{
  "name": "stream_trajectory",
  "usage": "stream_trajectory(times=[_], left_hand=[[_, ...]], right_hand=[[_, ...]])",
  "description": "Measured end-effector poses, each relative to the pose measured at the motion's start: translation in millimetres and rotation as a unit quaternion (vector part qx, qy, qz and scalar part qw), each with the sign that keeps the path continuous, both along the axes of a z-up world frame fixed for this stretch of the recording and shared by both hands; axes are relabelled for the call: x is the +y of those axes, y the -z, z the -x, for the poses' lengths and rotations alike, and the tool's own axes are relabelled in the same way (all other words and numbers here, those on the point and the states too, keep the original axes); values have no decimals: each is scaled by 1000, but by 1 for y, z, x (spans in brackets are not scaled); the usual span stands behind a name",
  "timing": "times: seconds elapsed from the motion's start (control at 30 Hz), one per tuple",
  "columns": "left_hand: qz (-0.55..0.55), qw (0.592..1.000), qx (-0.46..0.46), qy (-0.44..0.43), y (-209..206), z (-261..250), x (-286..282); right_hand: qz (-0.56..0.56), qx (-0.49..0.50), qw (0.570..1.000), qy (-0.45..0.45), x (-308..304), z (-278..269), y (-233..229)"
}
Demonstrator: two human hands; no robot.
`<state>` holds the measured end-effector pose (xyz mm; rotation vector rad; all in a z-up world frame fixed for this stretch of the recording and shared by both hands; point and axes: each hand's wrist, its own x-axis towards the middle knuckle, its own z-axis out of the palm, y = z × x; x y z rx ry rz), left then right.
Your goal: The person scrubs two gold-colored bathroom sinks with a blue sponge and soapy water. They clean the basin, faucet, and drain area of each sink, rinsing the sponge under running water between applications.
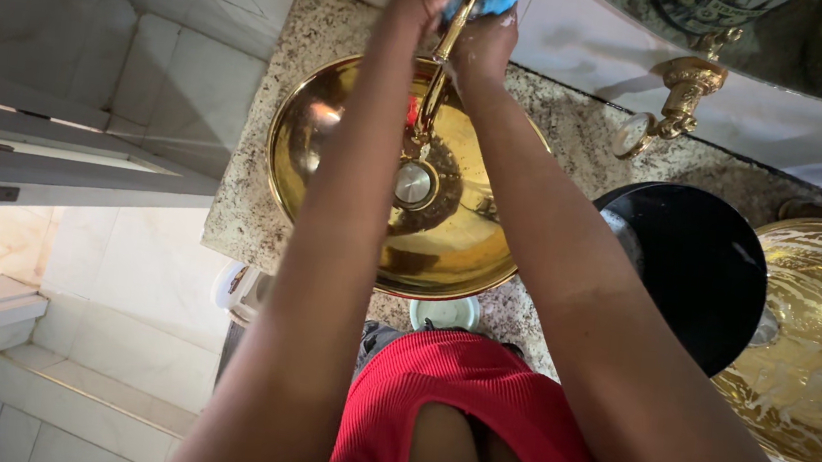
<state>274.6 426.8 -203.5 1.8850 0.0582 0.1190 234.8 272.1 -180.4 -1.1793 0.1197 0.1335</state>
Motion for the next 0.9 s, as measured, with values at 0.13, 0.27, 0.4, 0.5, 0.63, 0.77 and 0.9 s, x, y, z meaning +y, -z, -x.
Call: stream_trajectory(times=[0.13, 0.27, 0.4, 0.5, 0.63, 0.77, 0.9], left_hand=[[42, 972, -108, -205, 16, 49, -37], [-154, 922, -232, -269, -3, 81, -53], [288, 860, -42, -419, -56, 104, -73], [178, 849, -106, -486, -95, 154, -106], [-234, 825, -358, -370, -140, 195, -153], [-434, 794, -254, -341, -174, 173, -159], [-492, 791, -74, -356, -193, 135, -143]], right_hand=[[339, -67, 939, 1, 1, 2, -8], [270, 90, 954, -98, -11, 6, -25], [56, 130, 979, -149, -41, -1, -27], [-128, 148, 970, -143, -53, -19, -18], [-105, 83, 965, -224, -48, -52, -7], [-188, 82, 946, -252, -39, -67, 0], [-237, 81, 933, -259, -37, -79, 0]])
